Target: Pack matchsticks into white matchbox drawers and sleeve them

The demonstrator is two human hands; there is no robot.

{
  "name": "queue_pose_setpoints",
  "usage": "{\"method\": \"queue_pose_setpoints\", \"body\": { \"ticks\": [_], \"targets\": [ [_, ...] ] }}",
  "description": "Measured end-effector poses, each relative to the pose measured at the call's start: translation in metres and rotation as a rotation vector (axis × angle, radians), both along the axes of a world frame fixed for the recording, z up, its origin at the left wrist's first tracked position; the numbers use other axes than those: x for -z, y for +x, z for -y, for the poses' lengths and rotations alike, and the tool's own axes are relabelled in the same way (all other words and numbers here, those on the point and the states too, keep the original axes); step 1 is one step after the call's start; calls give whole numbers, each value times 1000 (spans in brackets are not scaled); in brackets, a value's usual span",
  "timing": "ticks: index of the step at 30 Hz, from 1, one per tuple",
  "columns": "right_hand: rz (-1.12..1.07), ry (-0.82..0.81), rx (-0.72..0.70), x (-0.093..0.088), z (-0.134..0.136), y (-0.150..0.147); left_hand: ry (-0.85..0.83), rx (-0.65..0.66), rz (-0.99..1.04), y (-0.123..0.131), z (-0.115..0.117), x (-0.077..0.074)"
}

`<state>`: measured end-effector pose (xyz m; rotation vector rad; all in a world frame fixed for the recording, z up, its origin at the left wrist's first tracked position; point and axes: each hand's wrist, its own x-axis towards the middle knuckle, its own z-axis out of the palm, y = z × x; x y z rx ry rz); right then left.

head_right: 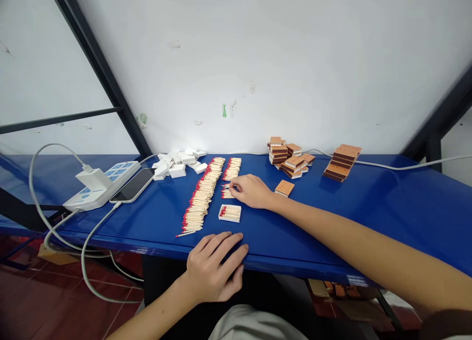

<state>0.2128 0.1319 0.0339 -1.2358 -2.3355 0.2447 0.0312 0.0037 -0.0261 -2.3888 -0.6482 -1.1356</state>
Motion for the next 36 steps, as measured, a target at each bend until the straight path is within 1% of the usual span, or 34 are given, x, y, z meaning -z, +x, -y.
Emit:
{"method": "queue_pose_setpoints", "body": {
  "ticks": [4, 16, 18, 21, 23, 25, 28, 34, 36],
  "targets": [
    [1, 22, -39, 1, -1, 1, 3, -3, 5, 0, 0, 0],
    [-21, 10, -71, 3, -3, 2, -4, -18, 5, 0, 1, -1],
    [-23, 20, -98, 4, -3, 3, -2, -15, 7, 0, 1, -1],
    [-4, 62, -182, 5, -3, 3, -6, -12, 5, 0, 2, -2],
    [27, 93, -234, 5, -3, 4, -10, -14, 4, 0, 2, -2],
    [70, 101, -258, 4, -3, 4, -11, -14, 5, 0, 2, -3],
    [101, 86, -246, 3, -3, 4, -5, -8, 7, 1, 2, -2],
    [21, 88, -225, 4, -3, 5, -16, -15, 6, 1, 2, -1],
    [4, 94, -186, 4, -2, 4, -13, -17, 8, 1, 2, -1]
  ]
}}
